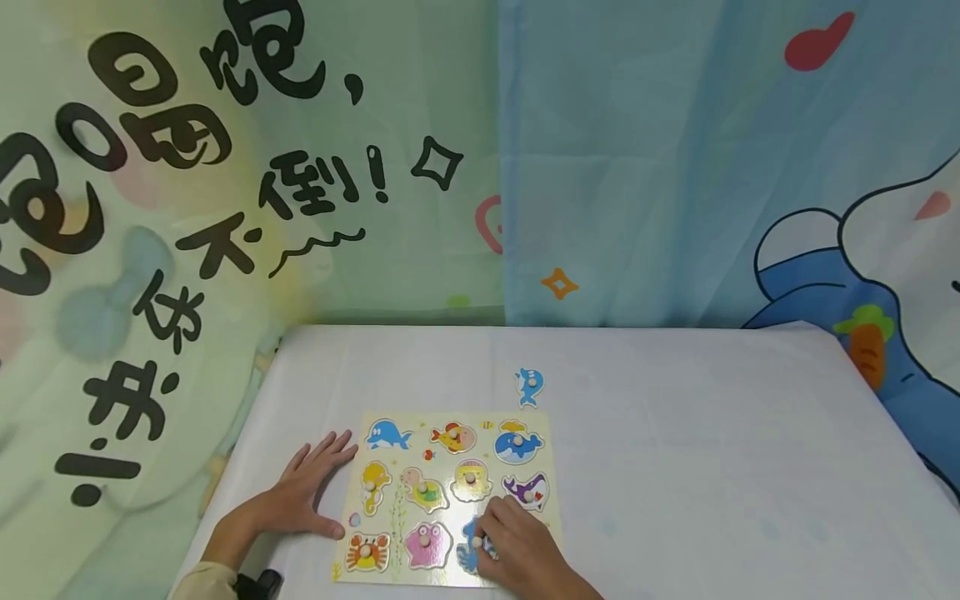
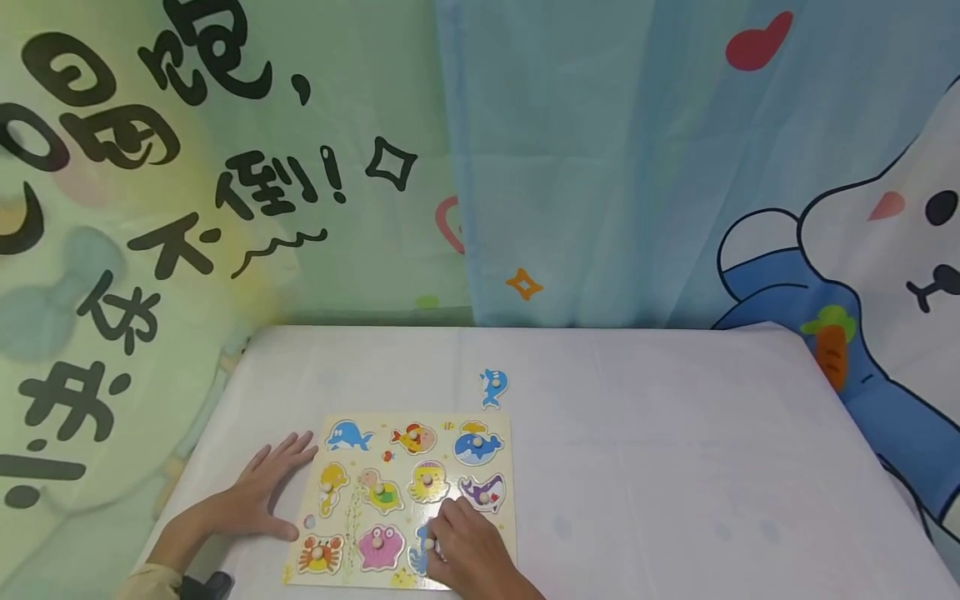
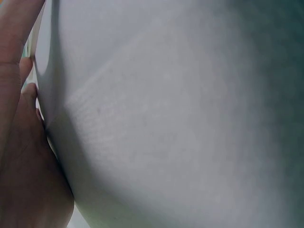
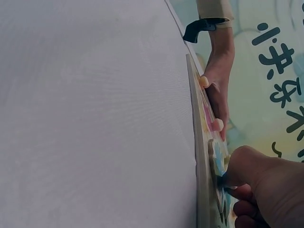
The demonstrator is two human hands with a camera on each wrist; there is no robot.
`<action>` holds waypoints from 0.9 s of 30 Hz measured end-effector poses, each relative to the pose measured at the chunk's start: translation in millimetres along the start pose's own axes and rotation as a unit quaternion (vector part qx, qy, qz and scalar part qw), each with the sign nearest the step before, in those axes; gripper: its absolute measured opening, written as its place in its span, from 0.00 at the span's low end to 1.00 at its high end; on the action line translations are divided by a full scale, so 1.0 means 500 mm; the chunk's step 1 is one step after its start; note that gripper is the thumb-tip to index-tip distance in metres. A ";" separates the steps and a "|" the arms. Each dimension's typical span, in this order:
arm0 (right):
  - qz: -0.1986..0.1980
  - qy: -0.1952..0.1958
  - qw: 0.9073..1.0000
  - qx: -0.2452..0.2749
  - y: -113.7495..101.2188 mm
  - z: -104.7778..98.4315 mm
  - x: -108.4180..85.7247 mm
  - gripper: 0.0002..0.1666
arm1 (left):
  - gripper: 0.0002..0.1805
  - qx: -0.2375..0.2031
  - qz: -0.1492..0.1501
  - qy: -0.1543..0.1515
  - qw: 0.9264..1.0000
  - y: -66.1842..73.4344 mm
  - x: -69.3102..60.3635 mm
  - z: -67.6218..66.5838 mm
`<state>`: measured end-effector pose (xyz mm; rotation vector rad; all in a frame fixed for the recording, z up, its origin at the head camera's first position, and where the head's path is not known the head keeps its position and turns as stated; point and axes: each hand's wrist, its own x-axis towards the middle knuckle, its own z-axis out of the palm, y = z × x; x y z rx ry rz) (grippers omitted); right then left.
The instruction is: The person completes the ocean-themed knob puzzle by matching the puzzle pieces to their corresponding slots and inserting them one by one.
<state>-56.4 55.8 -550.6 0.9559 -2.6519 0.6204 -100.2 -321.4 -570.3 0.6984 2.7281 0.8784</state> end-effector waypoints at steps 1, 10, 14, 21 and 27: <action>0.000 -0.002 1.000 -0.008 0.000 -0.001 -0.001 0.09 | 0.61 -0.005 -0.003 0.000 1.000 0.002 0.000 0.000; -0.091 0.060 0.989 -0.097 0.009 0.001 0.002 0.11 | 0.62 0.013 -0.009 -0.001 1.000 -0.014 0.001 0.006; -0.074 0.028 0.994 -0.081 0.011 0.000 -0.002 0.09 | 0.62 0.008 -0.014 0.000 1.000 -0.020 0.000 0.011; 0.003 -0.060 0.998 0.024 0.013 -0.018 -0.009 0.04 | 0.64 -0.013 -0.061 -0.023 0.998 -0.009 0.003 0.006; 0.042 -0.107 0.991 0.064 0.014 -0.029 0.000 0.03 | 0.63 0.006 -0.025 -0.006 1.000 -0.026 0.007 0.013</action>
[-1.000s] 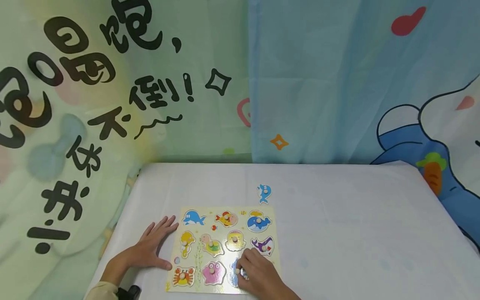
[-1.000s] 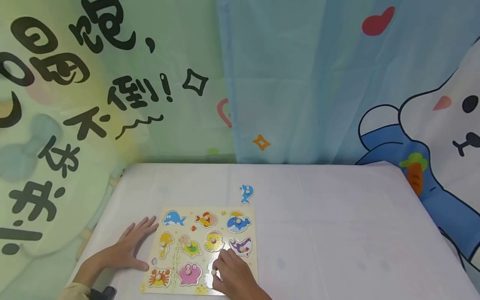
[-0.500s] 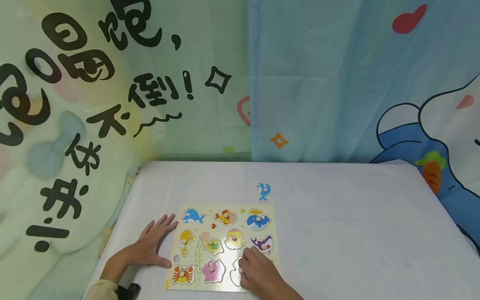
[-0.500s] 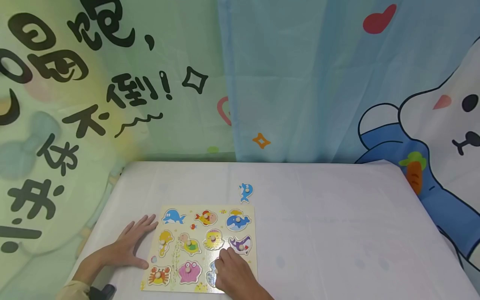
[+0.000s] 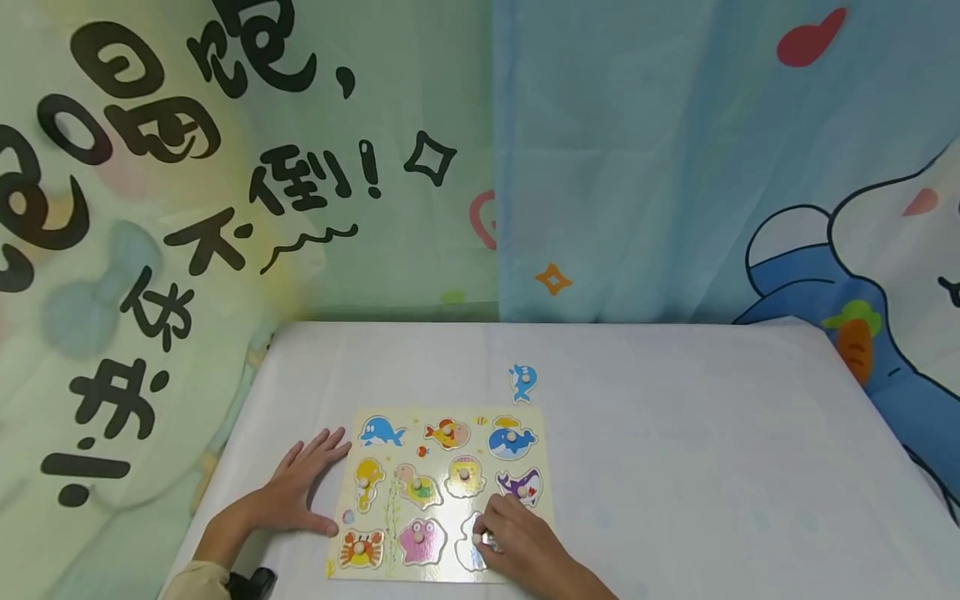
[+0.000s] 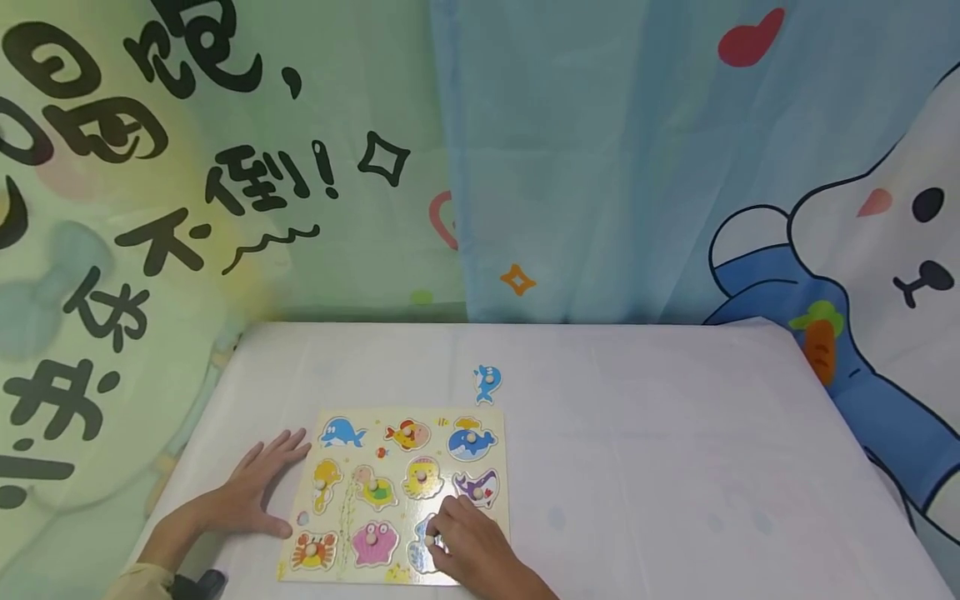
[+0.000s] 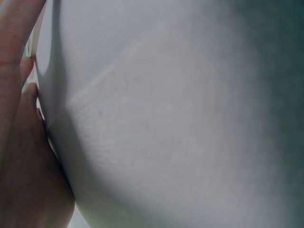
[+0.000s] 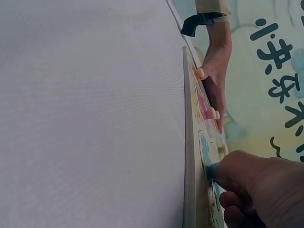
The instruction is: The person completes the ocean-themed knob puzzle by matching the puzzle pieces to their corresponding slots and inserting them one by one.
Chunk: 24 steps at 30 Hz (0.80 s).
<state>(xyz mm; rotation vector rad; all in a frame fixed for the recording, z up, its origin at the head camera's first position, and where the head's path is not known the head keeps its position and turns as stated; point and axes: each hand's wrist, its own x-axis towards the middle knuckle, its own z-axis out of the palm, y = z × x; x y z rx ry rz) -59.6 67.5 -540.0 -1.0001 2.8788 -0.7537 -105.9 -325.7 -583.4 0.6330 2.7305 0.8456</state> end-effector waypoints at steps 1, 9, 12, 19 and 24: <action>0.003 -0.005 1.000 0.004 -0.002 -0.001 0.000 0.03 | 0.63 0.002 -0.002 -0.001 1.000 -0.002 -0.001 0.002; -0.020 0.020 0.999 -0.022 -0.023 0.009 0.013 0.04 | 0.63 -0.012 -0.028 -0.004 1.000 0.002 -0.003 0.004; -0.026 0.011 0.999 -0.039 -0.032 0.015 0.020 0.04 | 0.63 -0.016 -0.020 -0.004 1.000 0.007 -0.004 0.000; -0.062 0.039 0.993 -0.093 -0.044 0.025 0.029 0.08 | 0.61 -0.005 0.001 -0.003 1.000 0.018 -0.008 -0.008; -0.045 0.081 0.994 -0.057 -0.050 0.019 0.039 0.10 | 0.62 -0.013 0.009 0.008 1.000 0.019 -0.006 -0.009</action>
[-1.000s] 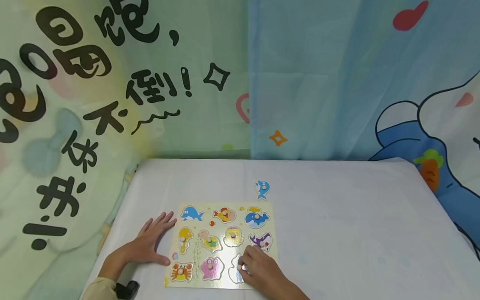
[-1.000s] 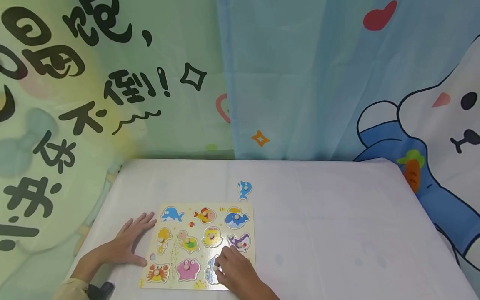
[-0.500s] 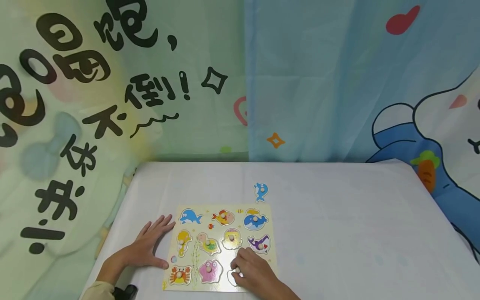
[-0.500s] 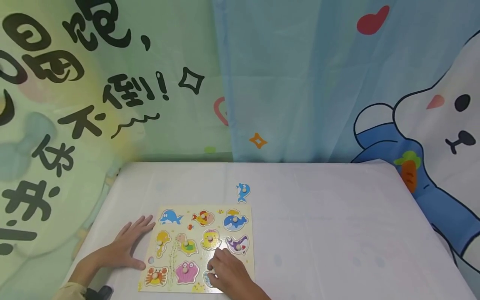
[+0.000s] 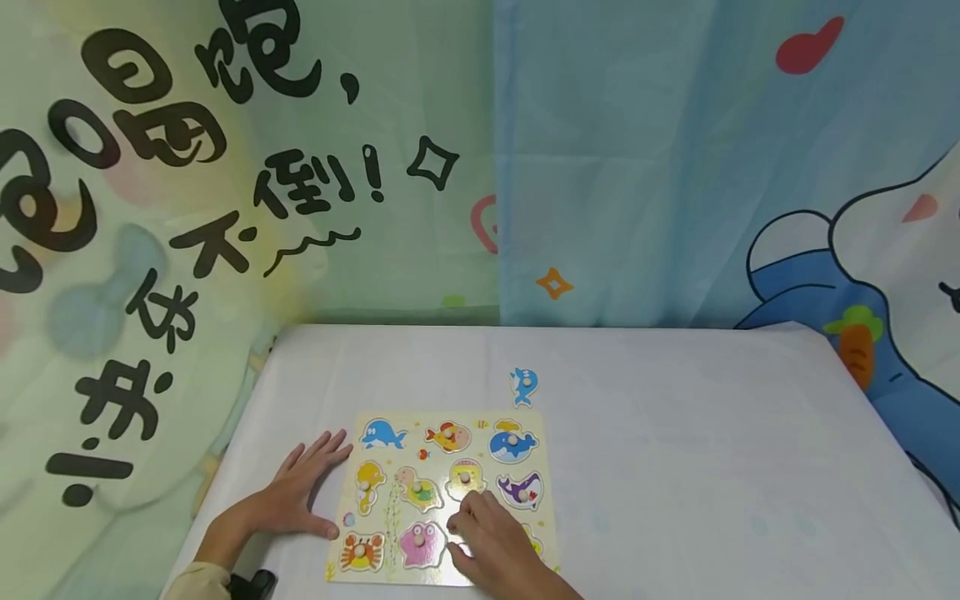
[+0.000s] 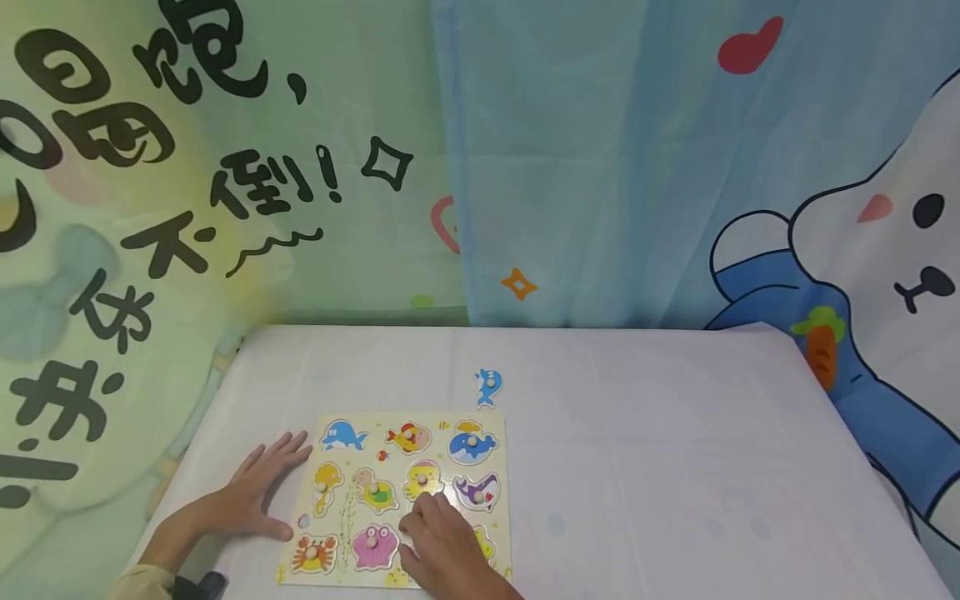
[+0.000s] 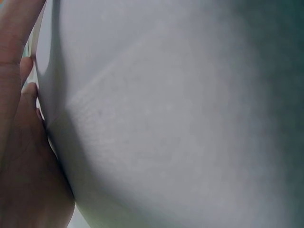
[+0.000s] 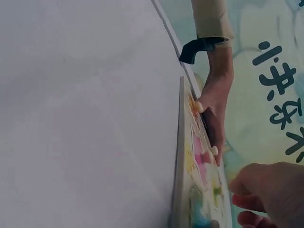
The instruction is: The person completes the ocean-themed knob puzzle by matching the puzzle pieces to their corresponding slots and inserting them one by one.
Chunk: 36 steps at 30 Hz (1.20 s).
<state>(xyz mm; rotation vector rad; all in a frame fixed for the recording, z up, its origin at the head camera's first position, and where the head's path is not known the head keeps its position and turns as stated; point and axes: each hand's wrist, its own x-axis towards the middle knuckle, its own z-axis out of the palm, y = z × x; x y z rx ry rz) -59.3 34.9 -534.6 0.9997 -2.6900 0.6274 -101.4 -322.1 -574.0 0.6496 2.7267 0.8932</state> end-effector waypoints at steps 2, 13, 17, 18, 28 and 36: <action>0.036 0.017 0.999 0.028 0.006 -0.004 0.013 0.09 | 0.62 0.002 -0.004 -0.002 1.000 -0.001 0.002 0.000; 0.348 0.026 0.914 0.205 0.242 -0.007 0.153 0.19 | 0.61 -0.007 0.002 -0.002 1.000 0.015 -0.002 -0.009; 0.396 0.033 0.899 0.185 0.303 -0.004 0.180 0.21 | 0.61 0.002 0.026 0.002 1.000 0.013 -0.004 -0.005; 0.401 0.034 0.897 0.183 0.311 -0.004 0.184 0.19 | 0.60 0.008 0.032 0.003 0.999 0.010 -0.004 -0.003; 0.390 0.049 0.904 0.168 0.322 0.000 0.191 0.10 | 0.62 0.000 -0.018 -0.023 1.000 0.002 0.002 0.000; 0.386 0.062 0.906 0.161 0.317 -0.001 0.195 0.07 | 0.62 0.001 -0.016 -0.018 1.000 0.009 0.002 -0.007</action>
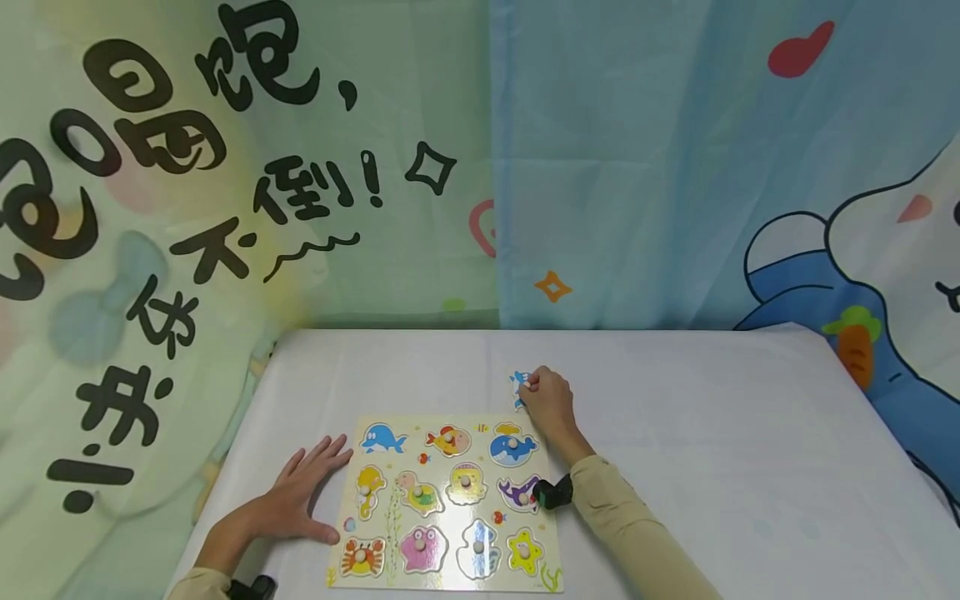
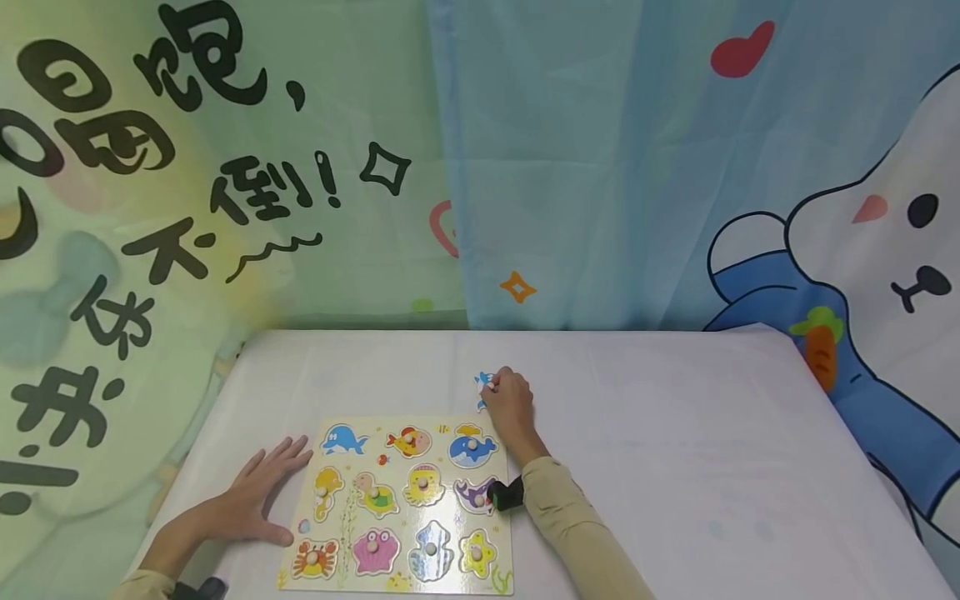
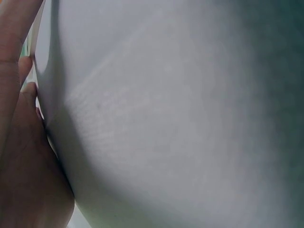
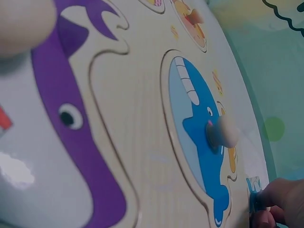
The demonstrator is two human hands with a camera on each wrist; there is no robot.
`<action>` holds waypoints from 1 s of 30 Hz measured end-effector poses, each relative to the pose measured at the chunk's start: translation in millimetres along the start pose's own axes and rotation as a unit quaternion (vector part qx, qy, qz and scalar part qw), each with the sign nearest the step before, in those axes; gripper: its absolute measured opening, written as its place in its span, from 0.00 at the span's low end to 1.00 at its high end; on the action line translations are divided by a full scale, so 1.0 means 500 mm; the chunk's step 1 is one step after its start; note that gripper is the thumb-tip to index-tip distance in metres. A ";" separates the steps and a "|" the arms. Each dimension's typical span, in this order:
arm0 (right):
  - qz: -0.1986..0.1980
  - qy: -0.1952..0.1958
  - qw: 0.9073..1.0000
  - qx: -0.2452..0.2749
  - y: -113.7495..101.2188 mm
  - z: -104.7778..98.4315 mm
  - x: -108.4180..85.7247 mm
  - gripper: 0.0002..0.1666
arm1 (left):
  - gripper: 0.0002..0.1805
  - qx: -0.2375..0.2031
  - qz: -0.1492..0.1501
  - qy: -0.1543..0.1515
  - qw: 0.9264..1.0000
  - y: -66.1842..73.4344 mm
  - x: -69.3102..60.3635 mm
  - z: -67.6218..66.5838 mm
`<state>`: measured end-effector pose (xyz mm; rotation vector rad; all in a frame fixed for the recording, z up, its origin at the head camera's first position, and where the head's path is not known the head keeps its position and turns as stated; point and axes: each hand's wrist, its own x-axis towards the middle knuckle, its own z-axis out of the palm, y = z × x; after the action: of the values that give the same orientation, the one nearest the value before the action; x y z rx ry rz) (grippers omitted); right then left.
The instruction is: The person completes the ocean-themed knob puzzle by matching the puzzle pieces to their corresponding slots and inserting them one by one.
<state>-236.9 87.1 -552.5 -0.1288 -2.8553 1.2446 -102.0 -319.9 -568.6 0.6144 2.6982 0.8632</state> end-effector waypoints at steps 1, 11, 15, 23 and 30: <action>-0.002 -0.001 1.000 0.000 0.000 0.001 0.000 0.07 | 0.62 0.001 0.003 0.002 1.000 0.001 0.000 0.000; -0.040 -0.024 0.999 -0.003 -0.012 0.003 0.001 0.06 | 0.62 -0.005 -0.014 -0.011 1.000 0.018 0.000 -0.008; -0.077 -0.040 0.996 -0.026 -0.048 0.014 -0.009 0.05 | 0.62 -0.004 -0.021 -0.012 1.000 0.022 0.001 -0.011; -0.203 -0.105 0.973 -0.028 -0.145 0.068 -0.065 0.03 | 0.62 -0.004 -0.012 -0.008 1.000 0.017 0.002 -0.012; -0.215 -0.149 0.964 -0.037 -0.212 0.141 -0.107 0.02 | 0.62 0.013 0.004 0.006 1.000 -0.010 0.001 0.006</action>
<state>-194.3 -40.7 -522.2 0.6984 -2.9305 1.1444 -103.1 -321.7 -573.8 0.6275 2.7229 0.8371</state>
